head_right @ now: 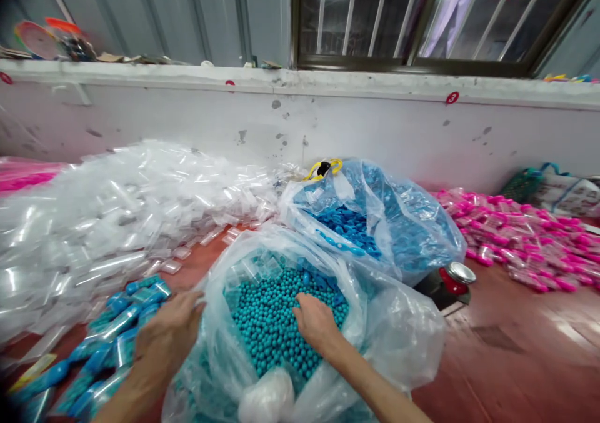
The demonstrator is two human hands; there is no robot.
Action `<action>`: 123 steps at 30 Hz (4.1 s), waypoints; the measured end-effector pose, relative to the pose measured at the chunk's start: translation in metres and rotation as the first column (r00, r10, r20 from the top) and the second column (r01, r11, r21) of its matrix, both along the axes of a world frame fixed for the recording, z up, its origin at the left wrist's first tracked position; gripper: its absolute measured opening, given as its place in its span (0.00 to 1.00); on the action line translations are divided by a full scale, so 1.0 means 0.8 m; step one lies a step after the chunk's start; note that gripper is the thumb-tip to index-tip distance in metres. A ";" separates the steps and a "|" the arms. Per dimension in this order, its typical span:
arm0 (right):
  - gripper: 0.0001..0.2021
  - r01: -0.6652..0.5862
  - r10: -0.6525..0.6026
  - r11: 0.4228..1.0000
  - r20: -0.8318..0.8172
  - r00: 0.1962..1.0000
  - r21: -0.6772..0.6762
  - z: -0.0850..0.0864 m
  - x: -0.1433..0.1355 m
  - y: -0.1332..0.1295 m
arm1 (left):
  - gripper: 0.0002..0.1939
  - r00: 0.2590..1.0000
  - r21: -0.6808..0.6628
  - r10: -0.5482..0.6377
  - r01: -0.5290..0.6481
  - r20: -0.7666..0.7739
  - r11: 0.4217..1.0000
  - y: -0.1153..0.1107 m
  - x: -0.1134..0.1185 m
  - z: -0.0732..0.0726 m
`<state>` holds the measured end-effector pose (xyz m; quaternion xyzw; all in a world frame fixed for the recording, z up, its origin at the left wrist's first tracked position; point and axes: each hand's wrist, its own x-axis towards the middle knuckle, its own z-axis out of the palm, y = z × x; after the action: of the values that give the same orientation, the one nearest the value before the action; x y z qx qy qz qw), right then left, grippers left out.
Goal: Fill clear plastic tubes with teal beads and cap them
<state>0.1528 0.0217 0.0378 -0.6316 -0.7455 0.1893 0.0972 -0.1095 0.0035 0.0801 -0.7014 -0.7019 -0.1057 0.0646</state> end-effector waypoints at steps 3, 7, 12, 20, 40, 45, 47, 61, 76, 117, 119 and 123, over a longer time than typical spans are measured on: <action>0.11 0.124 -0.132 0.991 0.208 0.969 0.051 0.005 -0.004 0.031 | 0.16 0.993 -0.177 -0.116 0.120 0.029 0.977 0.019 0.044 -0.020; 0.11 0.195 -0.207 0.978 0.279 0.938 0.069 0.001 -0.017 0.071 | 0.16 0.990 -0.253 -0.141 0.133 -0.014 0.958 0.049 0.070 -0.045; 0.11 0.139 -0.139 0.990 0.289 0.947 0.022 -0.007 -0.004 0.074 | 0.17 0.982 -0.246 -0.187 0.183 0.010 0.952 0.060 0.064 -0.059; 0.11 0.038 -0.023 0.998 0.299 0.954 -0.045 -0.003 0.025 0.043 | 0.24 0.921 -0.381 -0.147 0.289 0.360 0.878 0.073 0.080 -0.076; 0.16 0.131 -0.132 0.991 0.254 0.958 0.021 -0.014 0.001 0.025 | 0.04 0.763 -0.480 0.041 0.362 0.645 0.799 0.097 0.184 -0.091; 0.12 0.084 -0.083 0.996 0.082 0.993 -0.011 -0.015 0.010 0.030 | 0.03 0.491 -0.442 0.161 0.532 0.856 0.722 0.091 0.177 -0.095; 0.11 0.062 -0.063 0.997 -0.030 0.998 -0.052 -0.014 0.019 0.032 | 0.08 0.364 -0.414 0.227 0.601 0.903 0.684 0.086 0.167 -0.094; 0.16 0.112 -0.038 0.964 -0.293 0.955 0.240 0.005 0.012 0.003 | 0.22 -0.013 -0.322 0.436 0.654 0.900 0.684 0.064 0.135 -0.073; 0.09 0.133 -0.039 0.983 -0.565 0.824 0.126 0.020 0.002 -0.010 | 0.30 -0.049 -0.289 0.386 0.578 0.921 0.763 0.046 0.136 -0.064; 0.12 0.042 0.048 0.938 -0.250 0.967 0.343 0.007 -0.037 -0.051 | 0.23 -0.263 -0.201 0.364 0.490 0.893 0.848 0.000 0.152 -0.041; 0.12 0.059 0.040 0.942 -0.283 0.958 0.331 0.009 -0.035 -0.051 | 0.23 -0.259 -0.196 0.324 0.418 0.910 0.887 -0.001 0.155 -0.045; 0.14 -0.083 0.077 0.996 -0.565 0.821 0.014 0.027 -0.010 -0.044 | 0.24 -0.182 -0.221 0.372 0.547 0.910 0.807 0.004 0.144 -0.051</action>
<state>0.1448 -0.0131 0.0595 -0.5160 -0.7081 0.3757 0.3018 0.0055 0.0070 0.0396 -0.3888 -0.4230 -0.3903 -0.7194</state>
